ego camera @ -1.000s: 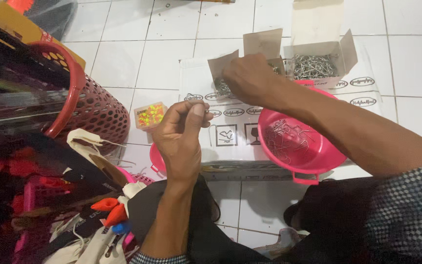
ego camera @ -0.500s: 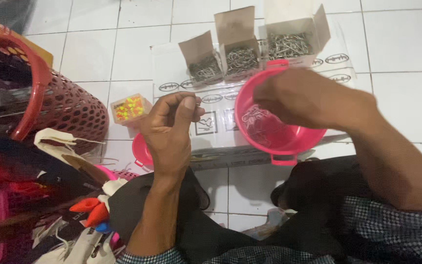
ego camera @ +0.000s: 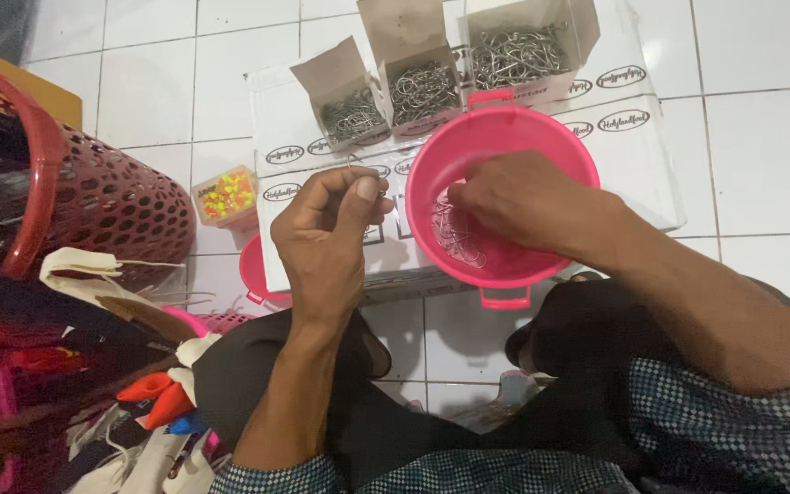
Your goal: The person sits on a tiled floor and repeatedly picks up small metal rings from a pink bowl. They attach each ring to a larger metal hook held in their left hand, then place the assembled item into a cardboard box.
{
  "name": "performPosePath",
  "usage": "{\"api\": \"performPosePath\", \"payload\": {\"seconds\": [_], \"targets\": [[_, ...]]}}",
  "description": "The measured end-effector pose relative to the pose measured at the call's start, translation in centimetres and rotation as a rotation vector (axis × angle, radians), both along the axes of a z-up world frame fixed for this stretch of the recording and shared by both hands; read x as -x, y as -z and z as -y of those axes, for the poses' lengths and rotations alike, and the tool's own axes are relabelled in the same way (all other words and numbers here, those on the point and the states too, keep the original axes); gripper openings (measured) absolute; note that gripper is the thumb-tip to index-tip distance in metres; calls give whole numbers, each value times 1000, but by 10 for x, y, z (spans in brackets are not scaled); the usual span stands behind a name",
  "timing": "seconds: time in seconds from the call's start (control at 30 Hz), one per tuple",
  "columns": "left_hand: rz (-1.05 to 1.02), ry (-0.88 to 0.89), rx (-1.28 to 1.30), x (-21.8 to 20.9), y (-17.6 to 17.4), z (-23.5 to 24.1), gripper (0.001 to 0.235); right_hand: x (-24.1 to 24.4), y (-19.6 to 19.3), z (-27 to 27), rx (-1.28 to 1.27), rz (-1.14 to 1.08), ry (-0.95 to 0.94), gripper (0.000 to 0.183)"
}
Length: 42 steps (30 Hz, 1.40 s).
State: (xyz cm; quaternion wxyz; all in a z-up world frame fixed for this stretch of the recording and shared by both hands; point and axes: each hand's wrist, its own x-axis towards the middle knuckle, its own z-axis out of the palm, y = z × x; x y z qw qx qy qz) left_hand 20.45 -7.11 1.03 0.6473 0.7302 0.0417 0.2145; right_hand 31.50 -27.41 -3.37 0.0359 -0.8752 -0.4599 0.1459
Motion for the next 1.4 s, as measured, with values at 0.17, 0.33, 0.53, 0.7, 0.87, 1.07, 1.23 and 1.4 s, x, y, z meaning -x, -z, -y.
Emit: {"api": "performPosePath", "payload": {"seconds": [0.17,0.33,0.53,0.7,0.87,1.07,1.23,1.4], "targets": [[-11,24,-18,2,2,0,19,11,-49,2,-116,-128,84,26],[-27,81,-18,1,8,0,20,5,-89,2,-290,-255,139,16],[-24,126,9,-1,10,4,20,1,-88,12,-421,-349,261,15],[-14,163,19,-1,21,5,18,0,-87,15,-447,-416,303,16],[9,175,-33,-1,10,14,14,4,-92,20,-538,-489,295,16],[108,163,-322,3,0,25,8,2,-81,23,-644,-746,325,12],[208,150,-361,4,1,30,7,-3,-81,24,-724,-875,318,14],[24,147,-179,6,5,36,17,-2,-80,22,-829,-883,375,11]]}}
